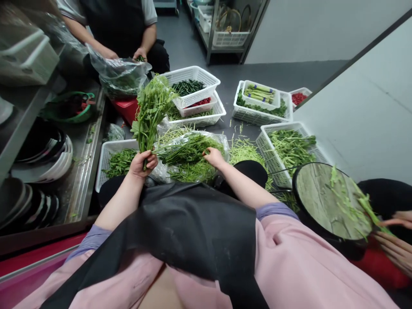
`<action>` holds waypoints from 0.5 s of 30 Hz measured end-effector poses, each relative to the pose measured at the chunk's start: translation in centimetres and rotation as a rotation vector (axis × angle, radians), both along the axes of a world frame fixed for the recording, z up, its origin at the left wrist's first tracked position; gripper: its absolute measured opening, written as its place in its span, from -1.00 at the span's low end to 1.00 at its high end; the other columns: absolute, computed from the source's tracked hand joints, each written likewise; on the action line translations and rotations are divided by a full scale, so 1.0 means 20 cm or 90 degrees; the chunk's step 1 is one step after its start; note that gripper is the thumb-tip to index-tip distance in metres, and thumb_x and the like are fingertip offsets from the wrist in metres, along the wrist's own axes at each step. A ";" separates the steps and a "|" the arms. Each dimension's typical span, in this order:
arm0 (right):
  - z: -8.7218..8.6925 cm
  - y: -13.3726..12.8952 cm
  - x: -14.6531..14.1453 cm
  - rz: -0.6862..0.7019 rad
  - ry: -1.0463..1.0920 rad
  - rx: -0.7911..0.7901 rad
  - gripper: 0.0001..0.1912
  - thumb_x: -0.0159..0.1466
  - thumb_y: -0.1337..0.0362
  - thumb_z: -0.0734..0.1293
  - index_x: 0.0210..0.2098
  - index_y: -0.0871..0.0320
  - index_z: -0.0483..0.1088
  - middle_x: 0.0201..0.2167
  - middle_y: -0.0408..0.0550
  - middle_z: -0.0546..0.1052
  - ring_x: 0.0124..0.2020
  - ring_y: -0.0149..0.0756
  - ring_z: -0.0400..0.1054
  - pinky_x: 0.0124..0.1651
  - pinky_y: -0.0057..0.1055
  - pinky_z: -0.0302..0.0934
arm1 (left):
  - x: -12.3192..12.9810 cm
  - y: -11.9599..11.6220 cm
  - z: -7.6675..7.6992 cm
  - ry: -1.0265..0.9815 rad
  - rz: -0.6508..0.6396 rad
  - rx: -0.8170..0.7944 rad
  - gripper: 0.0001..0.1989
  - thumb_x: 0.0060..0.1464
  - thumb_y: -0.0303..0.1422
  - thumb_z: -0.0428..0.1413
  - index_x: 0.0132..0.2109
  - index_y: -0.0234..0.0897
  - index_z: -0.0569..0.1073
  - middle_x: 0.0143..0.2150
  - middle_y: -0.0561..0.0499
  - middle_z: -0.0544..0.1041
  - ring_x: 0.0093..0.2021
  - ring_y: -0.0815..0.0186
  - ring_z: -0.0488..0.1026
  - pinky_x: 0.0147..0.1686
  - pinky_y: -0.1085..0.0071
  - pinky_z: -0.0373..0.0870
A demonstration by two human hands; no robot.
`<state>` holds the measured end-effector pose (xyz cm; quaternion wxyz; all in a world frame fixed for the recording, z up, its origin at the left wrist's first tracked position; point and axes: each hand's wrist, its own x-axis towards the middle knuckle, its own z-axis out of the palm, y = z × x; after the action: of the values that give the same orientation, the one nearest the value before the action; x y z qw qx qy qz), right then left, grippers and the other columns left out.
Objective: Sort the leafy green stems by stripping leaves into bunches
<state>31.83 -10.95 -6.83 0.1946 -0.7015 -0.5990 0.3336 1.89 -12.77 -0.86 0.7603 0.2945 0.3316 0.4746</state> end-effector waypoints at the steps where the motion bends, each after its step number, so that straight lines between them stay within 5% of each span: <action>1: 0.02 0.01 0.03 -0.037 0.036 0.019 -0.78 0.05 0.33 0.34 -0.30 0.22 0.51 -0.29 0.00 0.58 -0.28 -0.29 0.40 -0.16 -0.41 0.24 | 0.00 0.00 0.00 -0.003 -0.001 -0.002 -0.74 -0.12 -0.33 0.28 -0.32 -0.31 0.37 -0.66 0.26 0.14 -0.77 0.60 0.05 -0.73 0.57 -0.02; 4: 0.09 0.04 0.07 -0.098 0.122 0.099 -0.75 0.09 0.33 0.28 -0.26 0.25 0.52 -0.27 0.02 0.58 -0.26 -0.27 0.41 -0.10 -0.37 0.24 | 0.01 0.00 0.00 -0.004 -0.004 -0.016 -0.76 -0.09 -0.33 0.27 -0.36 -0.31 0.35 -0.66 0.26 0.12 -0.78 0.60 0.04 -0.73 0.57 -0.03; 7: 0.17 0.06 0.06 -0.047 0.148 0.151 -0.72 0.12 0.28 0.30 -0.24 0.27 0.54 -0.30 -0.01 0.58 -0.26 -0.26 0.40 -0.07 -0.35 0.23 | 0.02 0.01 0.01 0.005 -0.012 -0.027 -0.76 -0.08 -0.32 0.26 -0.39 -0.30 0.33 -0.67 0.26 0.11 -0.78 0.60 0.02 -0.73 0.56 -0.03; 11: 0.23 0.07 0.02 0.060 0.114 0.123 -0.68 0.11 0.30 0.34 -0.16 0.26 0.56 -0.29 -0.05 0.59 -0.23 -0.28 0.40 -0.05 -0.38 0.22 | 0.04 0.01 0.01 0.005 -0.027 -0.022 -0.76 -0.08 -0.32 0.26 -0.38 -0.29 0.33 -0.67 0.26 0.11 -0.78 0.60 0.01 -0.74 0.56 -0.04; 15: 0.20 0.08 0.00 0.098 0.103 0.063 -0.58 0.06 0.41 0.35 -0.06 0.20 0.54 -0.21 -0.11 0.59 -0.23 -0.34 0.39 -0.04 -0.43 0.20 | 0.04 0.02 0.01 0.005 -0.036 -0.014 -0.77 -0.08 -0.33 0.26 -0.38 -0.28 0.33 -0.67 0.26 0.11 -0.78 0.59 -0.01 -0.75 0.56 -0.07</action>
<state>31.93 -9.43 -2.88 0.2507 -0.6139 -0.6488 0.3734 2.76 -12.46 -0.63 0.7754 0.2974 0.3312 0.4479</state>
